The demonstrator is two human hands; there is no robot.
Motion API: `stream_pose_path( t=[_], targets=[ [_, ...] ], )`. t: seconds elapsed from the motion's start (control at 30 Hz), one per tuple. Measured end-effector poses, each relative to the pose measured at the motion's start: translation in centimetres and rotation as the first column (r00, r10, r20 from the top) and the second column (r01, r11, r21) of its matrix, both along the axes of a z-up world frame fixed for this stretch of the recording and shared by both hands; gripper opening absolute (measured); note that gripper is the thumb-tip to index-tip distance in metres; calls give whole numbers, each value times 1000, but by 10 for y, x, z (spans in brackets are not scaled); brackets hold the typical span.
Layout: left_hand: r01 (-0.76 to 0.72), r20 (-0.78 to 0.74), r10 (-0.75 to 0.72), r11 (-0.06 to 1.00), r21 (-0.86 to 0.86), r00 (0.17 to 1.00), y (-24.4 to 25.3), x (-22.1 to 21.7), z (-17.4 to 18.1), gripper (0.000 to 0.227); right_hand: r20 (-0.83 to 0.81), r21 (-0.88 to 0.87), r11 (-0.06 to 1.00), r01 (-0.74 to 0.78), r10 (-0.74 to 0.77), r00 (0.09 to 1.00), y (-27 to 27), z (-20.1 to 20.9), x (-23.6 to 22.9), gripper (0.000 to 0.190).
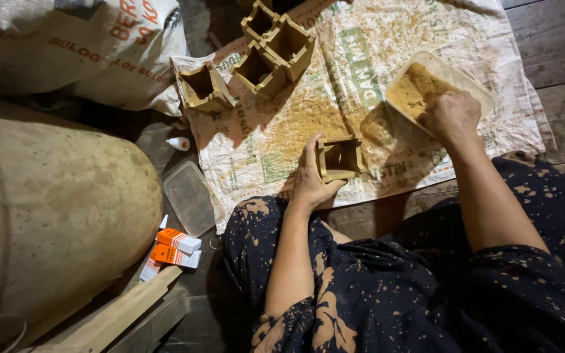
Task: The person assembles rectangular clay molds by hand, applying adhesive from a small bottle to the edges and pressing pieces together while sitting on the floor.
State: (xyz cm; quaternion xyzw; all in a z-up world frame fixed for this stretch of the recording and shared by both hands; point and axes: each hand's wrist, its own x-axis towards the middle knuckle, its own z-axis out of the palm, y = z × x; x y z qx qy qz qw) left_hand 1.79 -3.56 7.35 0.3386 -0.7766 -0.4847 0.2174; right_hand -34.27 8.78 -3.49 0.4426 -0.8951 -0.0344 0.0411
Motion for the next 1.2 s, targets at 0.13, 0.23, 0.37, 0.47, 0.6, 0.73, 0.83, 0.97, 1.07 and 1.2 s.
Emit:
stream_pose_path(
  t=[0.13,0.23,0.37,0.47,0.6,0.73,0.83,0.97,1.07,1.2],
  targets=[
    [49,13,-48,993,-110,999,1,-3,-3,116,166,217,969,119,-157,974,-23,56,23,27],
    [72,68,-57,968,-241,996,5,-5,-9,117,299,201,971,127,-184,937,-18,81,35,34],
    [47,45,-30,904,-425,999,7,-9,-22,118,382,-464,885,-19,220,898,-9,81,69,15],
    [-32,-119,-14,928,-372,993,9,-11,-27,111,467,-622,783,-19,390,794,-19,74,127,14],
    [-114,-74,89,879,-464,993,18,-13,-6,59,334,-787,601,-140,605,723,-33,96,176,12],
    [-44,-79,14,918,-393,997,15,-13,-24,95,258,-813,550,-193,637,726,-40,102,186,14],
    [-18,-48,-1,918,-395,999,16,-12,-18,94,209,-794,563,-230,607,767,-41,94,188,14],
    [-27,-7,27,888,-460,1000,17,-14,-23,90,158,-759,595,-265,562,812,-37,123,195,12],
    [-38,-21,33,896,-443,999,22,-17,-13,89,-14,-702,582,-410,564,826,-35,90,187,5],
    [-57,29,82,865,-498,996,21,-17,-30,91,-211,-581,593,-557,551,807,-29,139,208,18]
  ],
)
